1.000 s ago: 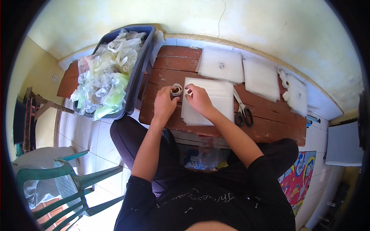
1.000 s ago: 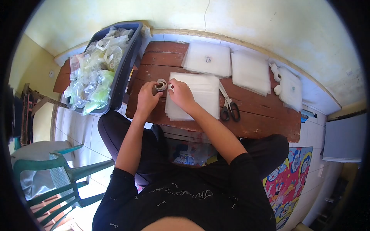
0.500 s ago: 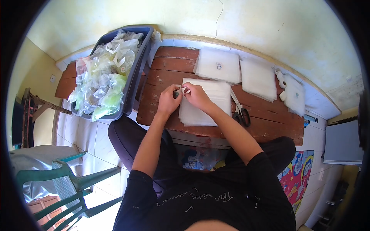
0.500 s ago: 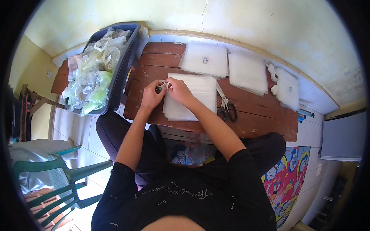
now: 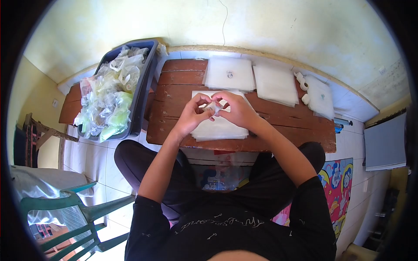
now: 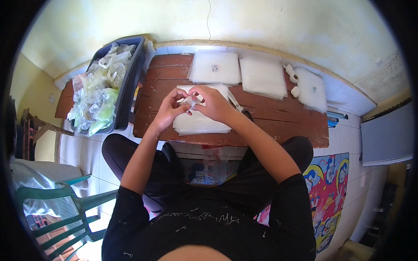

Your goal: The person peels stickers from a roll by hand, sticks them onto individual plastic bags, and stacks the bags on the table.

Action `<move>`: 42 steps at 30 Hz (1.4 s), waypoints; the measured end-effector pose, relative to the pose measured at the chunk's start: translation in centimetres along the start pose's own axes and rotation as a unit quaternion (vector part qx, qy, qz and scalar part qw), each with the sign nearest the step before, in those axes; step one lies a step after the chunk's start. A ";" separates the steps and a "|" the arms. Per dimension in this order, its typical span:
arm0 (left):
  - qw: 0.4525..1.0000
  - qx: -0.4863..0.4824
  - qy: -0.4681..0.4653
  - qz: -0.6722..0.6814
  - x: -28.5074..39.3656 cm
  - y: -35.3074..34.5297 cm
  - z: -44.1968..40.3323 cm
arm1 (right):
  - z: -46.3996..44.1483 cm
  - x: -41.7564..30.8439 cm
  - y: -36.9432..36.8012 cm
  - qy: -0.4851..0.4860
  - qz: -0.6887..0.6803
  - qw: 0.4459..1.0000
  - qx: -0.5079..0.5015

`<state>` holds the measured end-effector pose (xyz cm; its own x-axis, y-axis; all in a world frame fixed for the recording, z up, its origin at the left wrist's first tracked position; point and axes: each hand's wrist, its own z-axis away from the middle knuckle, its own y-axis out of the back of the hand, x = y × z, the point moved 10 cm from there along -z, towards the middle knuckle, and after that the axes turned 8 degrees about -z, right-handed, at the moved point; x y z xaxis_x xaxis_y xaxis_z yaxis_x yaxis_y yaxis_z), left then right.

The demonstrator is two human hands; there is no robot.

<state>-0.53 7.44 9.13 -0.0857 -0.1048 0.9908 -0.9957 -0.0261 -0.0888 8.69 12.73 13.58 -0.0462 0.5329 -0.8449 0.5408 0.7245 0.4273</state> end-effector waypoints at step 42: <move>0.973 -0.045 0.196 -0.109 -5.1 1.3 -1.2 | 0.5 6.0 1.7 -0.082 -0.106 0.988 0.075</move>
<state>-1.46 9.12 4.04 0.1388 0.2812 0.9496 -0.9892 0.0846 0.1195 9.72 16.95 9.13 -0.0421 0.2890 -0.9564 0.6520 0.7333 0.1929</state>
